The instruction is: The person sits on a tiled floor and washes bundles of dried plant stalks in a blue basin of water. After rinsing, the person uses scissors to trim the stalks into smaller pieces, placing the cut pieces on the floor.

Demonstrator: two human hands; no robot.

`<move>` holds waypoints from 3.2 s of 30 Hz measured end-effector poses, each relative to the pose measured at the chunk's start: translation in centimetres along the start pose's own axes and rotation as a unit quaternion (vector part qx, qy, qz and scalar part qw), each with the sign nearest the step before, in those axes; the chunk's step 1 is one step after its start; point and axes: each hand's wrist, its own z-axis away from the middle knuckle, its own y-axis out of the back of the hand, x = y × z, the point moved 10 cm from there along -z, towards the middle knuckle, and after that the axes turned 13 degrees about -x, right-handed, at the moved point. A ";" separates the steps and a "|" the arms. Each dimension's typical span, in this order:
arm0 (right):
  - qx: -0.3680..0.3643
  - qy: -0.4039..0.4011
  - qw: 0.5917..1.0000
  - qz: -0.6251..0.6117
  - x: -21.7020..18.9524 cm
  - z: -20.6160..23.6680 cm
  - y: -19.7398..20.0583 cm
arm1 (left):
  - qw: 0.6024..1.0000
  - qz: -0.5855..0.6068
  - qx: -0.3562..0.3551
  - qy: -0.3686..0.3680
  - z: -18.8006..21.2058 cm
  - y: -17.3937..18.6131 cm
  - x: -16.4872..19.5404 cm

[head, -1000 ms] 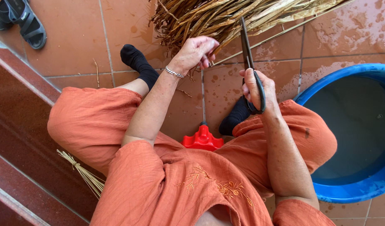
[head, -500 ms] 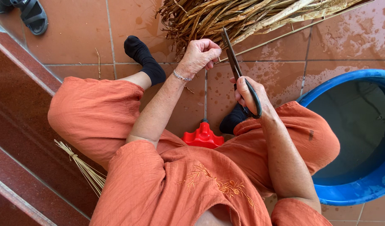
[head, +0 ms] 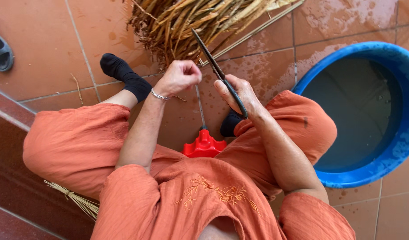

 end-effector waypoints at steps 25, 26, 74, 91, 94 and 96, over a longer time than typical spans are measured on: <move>-0.068 0.047 0.995 -0.056 -0.5 1.7 4.4 | 0.960 -0.164 0.226 0.031 1.1 1.6 -6.9; -0.079 0.043 0.995 -0.048 -0.4 1.8 4.4 | 0.969 -0.136 0.206 0.029 1.5 1.5 -7.1; -0.147 -0.094 0.968 0.182 3.0 2.5 -1.1 | 0.930 -0.294 0.220 -0.018 4.0 -0.3 -7.2; -0.041 -0.177 0.969 0.168 6.0 2.0 1.9 | 0.822 -0.420 0.376 -0.074 -0.3 0.7 0.2; -0.038 -0.178 0.977 0.112 6.0 2.6 2.4 | 0.802 -0.449 0.380 -0.101 -0.1 0.3 0.5; -0.039 -0.164 0.978 0.124 5.5 2.9 2.6 | 0.807 -0.440 0.379 -0.104 -0.2 0.4 0.5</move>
